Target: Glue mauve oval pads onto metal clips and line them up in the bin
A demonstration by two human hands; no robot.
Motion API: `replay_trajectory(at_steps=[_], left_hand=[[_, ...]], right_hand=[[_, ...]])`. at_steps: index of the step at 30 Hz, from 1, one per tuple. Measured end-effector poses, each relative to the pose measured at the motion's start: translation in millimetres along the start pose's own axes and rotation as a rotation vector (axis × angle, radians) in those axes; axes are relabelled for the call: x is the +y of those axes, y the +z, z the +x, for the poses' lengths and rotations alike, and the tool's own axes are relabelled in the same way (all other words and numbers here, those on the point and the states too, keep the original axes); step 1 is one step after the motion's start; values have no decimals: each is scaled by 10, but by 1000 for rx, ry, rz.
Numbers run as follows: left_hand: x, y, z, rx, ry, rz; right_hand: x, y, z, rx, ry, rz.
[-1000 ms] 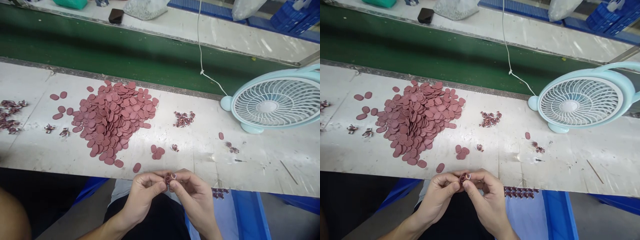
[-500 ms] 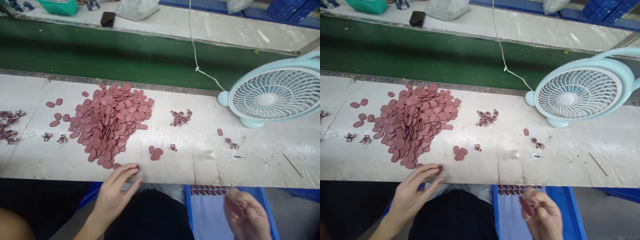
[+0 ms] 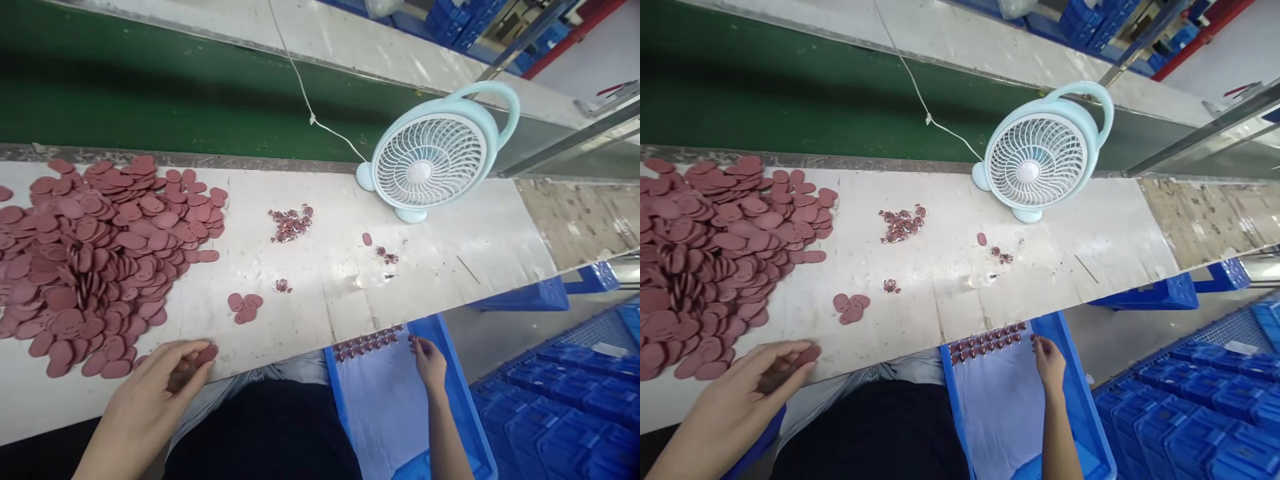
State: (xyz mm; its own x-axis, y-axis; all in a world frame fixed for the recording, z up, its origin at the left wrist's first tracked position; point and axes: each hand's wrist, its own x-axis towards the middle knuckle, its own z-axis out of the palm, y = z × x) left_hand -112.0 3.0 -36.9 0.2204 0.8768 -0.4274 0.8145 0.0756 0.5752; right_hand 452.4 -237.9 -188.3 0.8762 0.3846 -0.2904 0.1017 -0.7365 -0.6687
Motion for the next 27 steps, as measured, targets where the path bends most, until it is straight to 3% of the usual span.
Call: replay_trajectory(at_steps=[4,10,16,22,27], left_hand=[[-21,4,31,-4,34,-33],[-37,12,-18,58,26,-97],[29,9,-124,109,24,-504],[179,120,-101,-4,130,-877],[340,102,-145,-56,-94,-1063]], right_hand=[[162,108,200,-11,-40,-200],[186,188,447,-30,-126,-395],[119,267,426,-26,-125,-458],[-161,306,305,22,-52,-350],[-642,229,55,192,-32,-36]])
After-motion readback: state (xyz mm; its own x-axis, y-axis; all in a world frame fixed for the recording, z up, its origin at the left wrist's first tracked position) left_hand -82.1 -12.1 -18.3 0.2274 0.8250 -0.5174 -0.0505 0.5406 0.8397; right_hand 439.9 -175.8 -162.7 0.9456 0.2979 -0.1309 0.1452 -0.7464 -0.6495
